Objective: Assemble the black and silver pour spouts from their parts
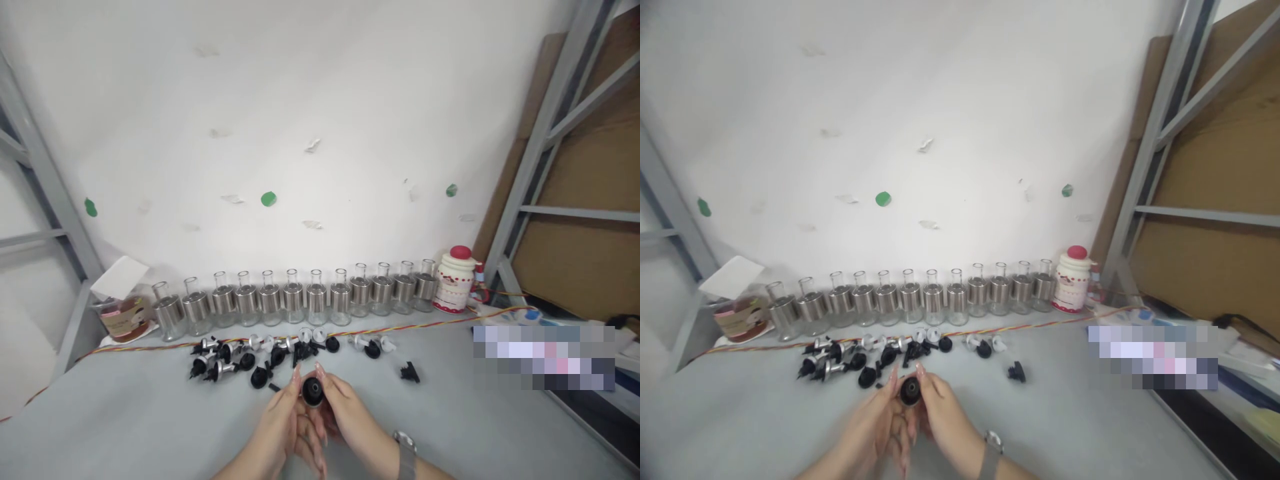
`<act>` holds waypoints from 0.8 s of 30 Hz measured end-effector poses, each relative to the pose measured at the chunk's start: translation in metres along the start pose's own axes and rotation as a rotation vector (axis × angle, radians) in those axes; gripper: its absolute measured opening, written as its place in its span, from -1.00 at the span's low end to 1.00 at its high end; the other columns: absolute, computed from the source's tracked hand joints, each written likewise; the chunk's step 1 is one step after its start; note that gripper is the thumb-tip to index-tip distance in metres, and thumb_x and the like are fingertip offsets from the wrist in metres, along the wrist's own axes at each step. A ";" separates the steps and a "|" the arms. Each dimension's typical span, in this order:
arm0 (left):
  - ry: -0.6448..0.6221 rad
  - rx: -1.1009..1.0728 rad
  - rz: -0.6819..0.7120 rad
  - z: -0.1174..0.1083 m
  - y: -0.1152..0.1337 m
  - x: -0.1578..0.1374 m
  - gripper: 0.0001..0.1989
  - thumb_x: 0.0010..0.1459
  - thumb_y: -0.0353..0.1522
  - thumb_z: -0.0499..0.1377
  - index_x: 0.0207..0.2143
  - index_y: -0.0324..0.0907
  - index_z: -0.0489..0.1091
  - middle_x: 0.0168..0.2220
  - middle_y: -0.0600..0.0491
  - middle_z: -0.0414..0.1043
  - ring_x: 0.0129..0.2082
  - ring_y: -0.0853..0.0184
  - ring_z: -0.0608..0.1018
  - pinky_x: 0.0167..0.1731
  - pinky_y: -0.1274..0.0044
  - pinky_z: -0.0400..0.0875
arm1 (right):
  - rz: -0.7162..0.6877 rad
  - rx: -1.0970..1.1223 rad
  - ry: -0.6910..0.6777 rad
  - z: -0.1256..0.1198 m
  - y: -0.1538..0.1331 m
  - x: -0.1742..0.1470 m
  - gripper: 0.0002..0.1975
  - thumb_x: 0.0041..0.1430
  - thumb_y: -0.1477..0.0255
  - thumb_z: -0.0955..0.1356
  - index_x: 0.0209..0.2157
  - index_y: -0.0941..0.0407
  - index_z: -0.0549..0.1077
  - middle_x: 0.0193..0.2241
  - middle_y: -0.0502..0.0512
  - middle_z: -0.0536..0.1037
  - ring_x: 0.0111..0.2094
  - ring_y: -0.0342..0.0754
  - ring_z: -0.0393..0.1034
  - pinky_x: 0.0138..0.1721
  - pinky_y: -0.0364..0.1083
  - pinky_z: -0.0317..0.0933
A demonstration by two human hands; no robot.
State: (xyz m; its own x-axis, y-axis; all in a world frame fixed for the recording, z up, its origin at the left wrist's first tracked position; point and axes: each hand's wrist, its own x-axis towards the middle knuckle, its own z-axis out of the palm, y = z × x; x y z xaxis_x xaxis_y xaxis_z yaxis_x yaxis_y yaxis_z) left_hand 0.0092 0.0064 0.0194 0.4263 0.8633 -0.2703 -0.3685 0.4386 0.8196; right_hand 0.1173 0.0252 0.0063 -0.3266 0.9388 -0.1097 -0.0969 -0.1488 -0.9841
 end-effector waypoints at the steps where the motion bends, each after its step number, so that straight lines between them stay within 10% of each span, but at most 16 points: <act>1: 0.013 -0.002 0.006 -0.001 -0.001 0.001 -0.42 0.08 -0.02 -0.18 -0.64 -0.30 0.28 -0.78 0.00 0.36 -0.85 0.34 0.43 -0.88 0.60 0.31 | -0.007 -0.013 0.013 0.000 0.001 0.000 -0.34 -0.10 -0.15 0.07 -0.41 0.17 0.33 -0.84 -0.16 0.15 -0.80 -0.24 -0.02 -0.78 -0.23 -0.18; 11: 0.090 0.047 0.181 -0.013 -0.014 0.006 -0.69 -0.02 -0.14 0.10 -0.44 -0.24 0.25 -0.82 0.12 0.36 -0.91 0.39 0.38 -0.95 0.70 0.19 | -0.150 -0.202 0.129 -0.005 0.018 -0.004 -0.56 0.03 0.00 0.15 -0.53 0.11 0.23 -0.73 -0.15 0.18 -0.69 -0.23 0.04 -0.67 -0.23 -0.03; 18: 0.115 0.027 0.160 -0.012 -0.004 0.006 -0.71 0.01 -0.19 0.09 -0.38 -0.27 0.27 -0.79 0.08 0.39 -0.90 0.38 0.38 -0.96 0.68 0.19 | -0.055 -0.107 -0.046 -0.006 0.010 0.001 -0.55 0.09 0.02 0.05 -0.46 0.11 0.22 -0.79 -0.17 0.14 -0.80 -0.23 -0.02 -0.79 -0.23 -0.10; 24: 0.223 0.005 0.076 -0.017 0.008 0.005 -0.70 0.05 -0.25 0.05 -0.61 -0.29 0.30 -0.83 0.11 0.32 -0.92 0.48 0.30 -0.98 0.74 0.09 | -0.482 -0.771 -0.015 -0.023 -0.029 -0.023 -0.85 0.18 0.43 0.11 -0.25 0.09 0.24 -0.52 -0.04 0.35 -0.47 -0.13 0.25 -0.41 -0.16 0.14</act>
State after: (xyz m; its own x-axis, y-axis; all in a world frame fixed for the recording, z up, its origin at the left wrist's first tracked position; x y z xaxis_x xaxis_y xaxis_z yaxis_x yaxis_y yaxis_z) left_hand -0.0056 0.0186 0.0162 0.2046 0.9277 -0.3122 -0.3879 0.3696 0.8443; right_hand 0.1494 0.0148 0.0343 -0.4264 0.8405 0.3343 0.4278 0.5130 -0.7442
